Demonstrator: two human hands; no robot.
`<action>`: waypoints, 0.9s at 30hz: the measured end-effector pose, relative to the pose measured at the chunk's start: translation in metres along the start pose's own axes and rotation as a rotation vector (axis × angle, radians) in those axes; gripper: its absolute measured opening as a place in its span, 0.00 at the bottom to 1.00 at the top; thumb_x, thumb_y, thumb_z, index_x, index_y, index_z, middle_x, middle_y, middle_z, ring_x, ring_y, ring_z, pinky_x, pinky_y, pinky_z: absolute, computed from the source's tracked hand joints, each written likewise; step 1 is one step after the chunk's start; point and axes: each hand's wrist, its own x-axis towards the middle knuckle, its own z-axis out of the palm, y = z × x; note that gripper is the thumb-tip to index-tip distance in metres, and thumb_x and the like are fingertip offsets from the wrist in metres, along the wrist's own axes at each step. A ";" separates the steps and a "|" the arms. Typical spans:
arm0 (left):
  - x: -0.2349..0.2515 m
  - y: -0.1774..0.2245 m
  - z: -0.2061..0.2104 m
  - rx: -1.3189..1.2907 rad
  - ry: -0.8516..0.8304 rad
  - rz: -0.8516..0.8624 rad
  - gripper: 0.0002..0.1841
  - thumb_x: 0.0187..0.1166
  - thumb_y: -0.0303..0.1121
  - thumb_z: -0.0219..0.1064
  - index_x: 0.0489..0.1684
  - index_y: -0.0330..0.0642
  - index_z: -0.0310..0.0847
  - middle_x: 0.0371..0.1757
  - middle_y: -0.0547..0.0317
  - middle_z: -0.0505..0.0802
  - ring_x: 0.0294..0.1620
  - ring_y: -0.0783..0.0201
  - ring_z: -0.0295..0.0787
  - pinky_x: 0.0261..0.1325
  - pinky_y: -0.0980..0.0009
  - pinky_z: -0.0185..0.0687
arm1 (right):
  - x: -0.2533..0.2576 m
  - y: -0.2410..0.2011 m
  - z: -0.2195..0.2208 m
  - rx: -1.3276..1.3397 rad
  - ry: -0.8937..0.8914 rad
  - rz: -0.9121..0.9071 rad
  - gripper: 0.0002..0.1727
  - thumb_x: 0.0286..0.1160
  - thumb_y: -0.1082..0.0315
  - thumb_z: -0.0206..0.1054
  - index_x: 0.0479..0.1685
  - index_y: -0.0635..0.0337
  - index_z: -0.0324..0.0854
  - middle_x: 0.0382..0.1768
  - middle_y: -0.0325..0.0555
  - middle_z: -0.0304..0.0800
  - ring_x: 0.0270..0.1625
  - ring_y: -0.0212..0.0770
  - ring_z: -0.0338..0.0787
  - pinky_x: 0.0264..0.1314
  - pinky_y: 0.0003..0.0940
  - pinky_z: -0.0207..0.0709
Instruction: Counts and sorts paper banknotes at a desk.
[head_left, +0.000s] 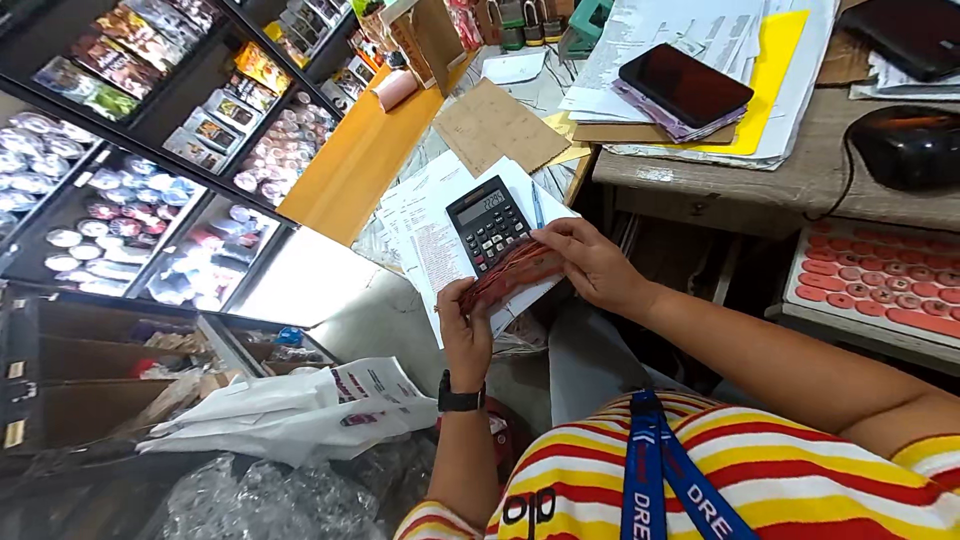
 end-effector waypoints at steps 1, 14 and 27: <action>0.000 0.001 0.000 -0.007 0.007 0.000 0.15 0.79 0.21 0.60 0.60 0.20 0.72 0.55 0.49 0.87 0.60 0.76 0.85 0.68 0.77 0.80 | 0.000 0.001 -0.001 -0.025 -0.009 0.000 0.24 0.72 0.83 0.57 0.68 0.69 0.83 0.58 0.67 0.86 0.59 0.55 0.89 0.65 0.39 0.83; 0.018 0.087 0.031 -0.574 -0.107 0.294 0.18 0.81 0.44 0.70 0.69 0.68 0.82 0.64 0.84 0.89 0.63 0.81 0.86 0.66 0.82 0.82 | -0.013 -0.031 -0.110 0.351 0.211 0.174 0.08 0.66 0.81 0.69 0.31 0.58 0.91 0.42 0.34 0.92 0.50 0.21 0.89 0.55 0.16 0.85; 0.031 0.127 0.167 -1.538 -0.243 -0.727 0.23 0.93 0.35 0.40 0.47 0.59 0.88 0.30 0.70 0.96 0.30 0.72 0.94 0.41 0.73 0.92 | -0.113 -0.050 -0.118 0.500 0.185 0.485 0.31 0.78 0.66 0.67 0.77 0.74 0.65 0.56 0.44 0.90 0.55 0.27 0.90 0.61 0.28 0.83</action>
